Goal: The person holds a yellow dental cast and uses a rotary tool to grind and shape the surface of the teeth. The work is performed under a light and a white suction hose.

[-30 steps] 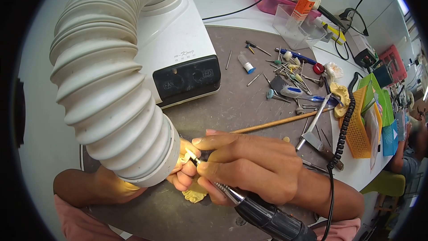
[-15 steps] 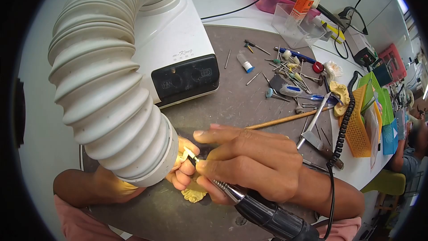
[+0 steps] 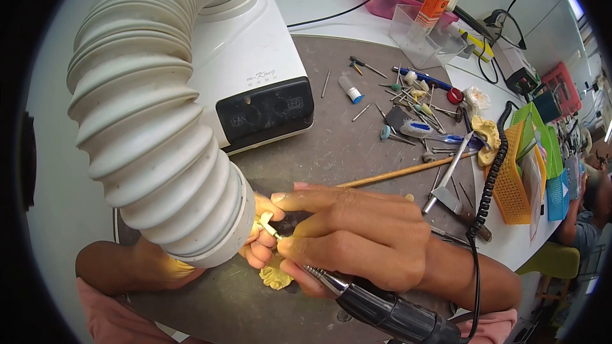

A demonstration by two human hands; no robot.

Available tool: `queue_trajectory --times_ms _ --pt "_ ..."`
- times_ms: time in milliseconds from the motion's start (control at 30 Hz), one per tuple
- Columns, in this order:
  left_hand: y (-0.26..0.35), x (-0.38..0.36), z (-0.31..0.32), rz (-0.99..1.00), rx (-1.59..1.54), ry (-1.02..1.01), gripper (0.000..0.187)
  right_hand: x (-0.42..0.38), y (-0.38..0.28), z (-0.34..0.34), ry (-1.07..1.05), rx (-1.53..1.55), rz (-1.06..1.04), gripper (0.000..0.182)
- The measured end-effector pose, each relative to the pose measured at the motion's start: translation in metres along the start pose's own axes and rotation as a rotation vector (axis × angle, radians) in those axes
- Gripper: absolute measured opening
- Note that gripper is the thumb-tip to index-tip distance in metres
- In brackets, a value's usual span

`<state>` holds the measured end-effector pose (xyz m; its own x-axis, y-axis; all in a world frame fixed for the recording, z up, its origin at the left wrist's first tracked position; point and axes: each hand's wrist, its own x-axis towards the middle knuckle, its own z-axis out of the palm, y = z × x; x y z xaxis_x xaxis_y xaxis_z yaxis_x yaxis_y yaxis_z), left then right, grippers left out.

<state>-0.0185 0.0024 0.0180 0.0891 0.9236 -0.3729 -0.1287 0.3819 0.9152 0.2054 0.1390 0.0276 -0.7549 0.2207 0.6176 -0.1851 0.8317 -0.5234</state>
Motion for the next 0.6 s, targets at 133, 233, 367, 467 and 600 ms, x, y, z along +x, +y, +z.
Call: queue_trajectory --times_ms 133,233,367,467,600 --pt "0.0004 -0.0005 -0.0011 -0.014 0.017 -0.003 0.036 -0.0008 0.0006 0.0011 0.007 0.005 -0.005 0.026" --pt "-0.0046 -0.0008 -0.0016 0.018 0.038 0.001 0.036 -0.0007 0.0007 0.0013 0.014 0.015 0.004 0.026" --pt "-0.0031 -0.0012 -0.0038 0.052 0.119 -0.034 0.039 -0.0008 0.0007 0.0001 -0.005 0.026 -0.009 0.025" --pt "-0.0078 -0.0014 -0.0009 0.025 -0.054 -0.004 0.041 -0.0008 -0.0014 0.0 0.01 0.013 0.039 0.025" --pt "-0.004 -0.0003 -0.0021 -0.008 0.011 -0.024 0.042 -0.0003 -0.0014 -0.0007 -0.01 0.021 0.006 0.025"
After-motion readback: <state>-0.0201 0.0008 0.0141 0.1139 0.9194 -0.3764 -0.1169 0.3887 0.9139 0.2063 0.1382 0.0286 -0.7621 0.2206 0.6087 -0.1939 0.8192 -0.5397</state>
